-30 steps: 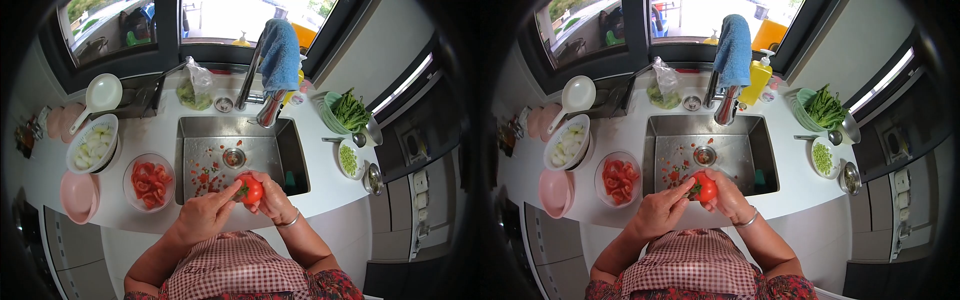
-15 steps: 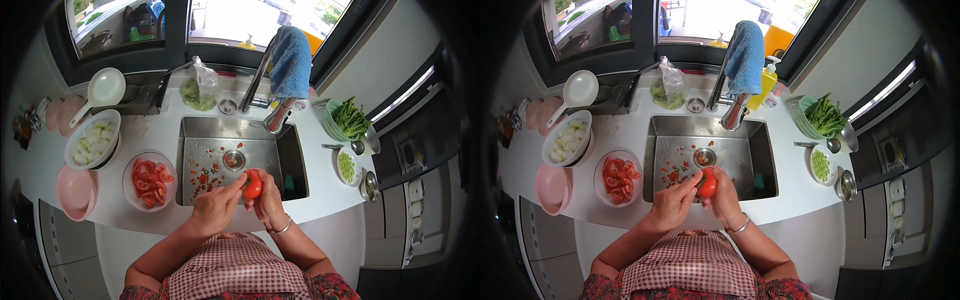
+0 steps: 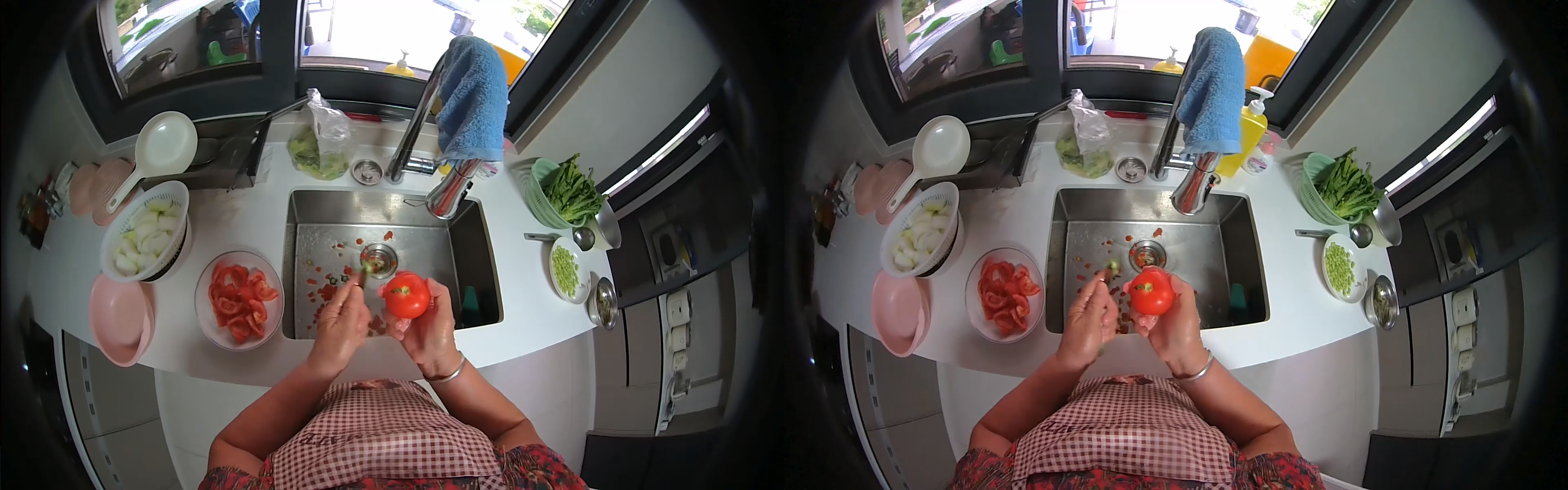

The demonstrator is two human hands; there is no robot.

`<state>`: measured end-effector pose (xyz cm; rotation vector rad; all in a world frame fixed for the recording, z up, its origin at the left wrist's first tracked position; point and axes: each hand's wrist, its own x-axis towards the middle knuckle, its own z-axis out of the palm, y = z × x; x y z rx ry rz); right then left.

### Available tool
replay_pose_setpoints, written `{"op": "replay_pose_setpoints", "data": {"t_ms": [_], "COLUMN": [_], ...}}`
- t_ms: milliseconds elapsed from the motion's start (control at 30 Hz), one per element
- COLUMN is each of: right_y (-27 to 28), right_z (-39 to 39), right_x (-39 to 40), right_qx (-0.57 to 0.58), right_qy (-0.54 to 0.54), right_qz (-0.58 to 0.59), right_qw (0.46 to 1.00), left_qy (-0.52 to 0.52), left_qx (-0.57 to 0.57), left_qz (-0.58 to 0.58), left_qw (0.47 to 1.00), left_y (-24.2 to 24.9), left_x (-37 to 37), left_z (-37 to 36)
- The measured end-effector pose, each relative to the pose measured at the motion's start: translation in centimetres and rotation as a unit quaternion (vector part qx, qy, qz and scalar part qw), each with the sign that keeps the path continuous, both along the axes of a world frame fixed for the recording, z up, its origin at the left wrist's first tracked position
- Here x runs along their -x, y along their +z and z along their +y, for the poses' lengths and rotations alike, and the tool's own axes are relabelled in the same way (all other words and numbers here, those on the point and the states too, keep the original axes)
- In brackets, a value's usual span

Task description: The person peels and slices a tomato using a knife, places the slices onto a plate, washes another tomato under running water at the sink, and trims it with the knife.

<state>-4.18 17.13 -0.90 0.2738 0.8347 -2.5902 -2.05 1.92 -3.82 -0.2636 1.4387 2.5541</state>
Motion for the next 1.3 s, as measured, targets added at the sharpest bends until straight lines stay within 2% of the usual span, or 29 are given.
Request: {"op": "replay_pose_setpoints", "data": {"t_ms": [67,100,133,167,200,267,300,367,400,467,533,600,700,800,933,1200,1300], "right_y": [0.6,0.8,0.4,-0.3,-0.3,0.1,0.4,0.4,0.5,0.9,1.1,1.0,1.3,1.4,1.6,1.8,1.4], "right_z": [0.6,1.0,1.5,2.1,2.5,3.3,3.5,3.6,3.6,3.4,3.2,3.1,2.7,2.5,2.5,2.0,2.1], "right_x": [0.0,0.0,-0.1,-0.1,0.0,-0.1,-0.4,-0.7,-0.8,-1.0,-1.2,-1.4,-1.5,-1.8,-2.0,-2.8,-2.6], "right_qx": [0.019,0.039,0.040,0.022,0.003,-0.008,-0.020,-0.037,-0.056,-0.075,-0.094,-0.123,-0.163,-0.177,-0.166,-0.076,-0.052], "right_qy": [-0.002,0.000,-0.004,0.006,0.017,0.016,0.020,0.013,0.009,0.015,0.021,0.032,0.020,0.020,0.025,0.057,0.075], "right_qz": [-0.008,-0.017,-0.016,0.011,0.038,0.058,0.073,0.088,0.106,0.105,0.107,0.128,0.153,0.156,0.128,0.034,0.035], "right_qw": [1.000,0.999,0.999,1.000,0.999,0.998,0.997,0.995,0.993,0.991,0.990,0.984,0.975,0.972,0.977,0.995,0.995], "left_qy": [-0.025,-0.089,-0.139,-0.202,-0.201,-0.156,-0.162,-0.150,-0.151,-0.146,-0.165,-0.113,-0.058,-0.066,-0.095,-0.012,0.002], "left_qx": [0.000,0.356,0.664,0.682,0.682,0.647,0.647,0.458,0.459,0.407,0.416,0.431,0.410,0.445,0.464,0.526,0.501], "left_qz": [0.038,0.065,0.085,0.021,0.024,0.142,0.141,0.184,0.182,0.280,0.272,0.360,0.397,0.398,0.371,0.434,0.432], "left_qw": [0.999,0.928,0.730,0.703,0.702,0.732,0.732,0.857,0.856,0.857,0.852,0.820,0.819,0.800,0.799,0.732,0.750], "left_y": [-2.4,-2.1,-1.9,-1.8,-1.4,-0.6,0.9,4.4,5.0,5.8,6.0,5.1,4.4,4.3,4.6,2.9,2.6], "left_x": [1.1,2.0,2.5,2.7,2.5,1.4,0.9,0.1,-0.2,-0.6,-0.6,-0.4,-0.2,-0.3,-0.5,-0.6,-0.6], "left_z": [-1.7,-2.1,-2.5,-3.1,-3.3,-3.5,-3.5,-3.1,-2.9,-2.5,-2.0,-1.6,-1.2,-1.4,-1.7,-1.7,-1.6]}}
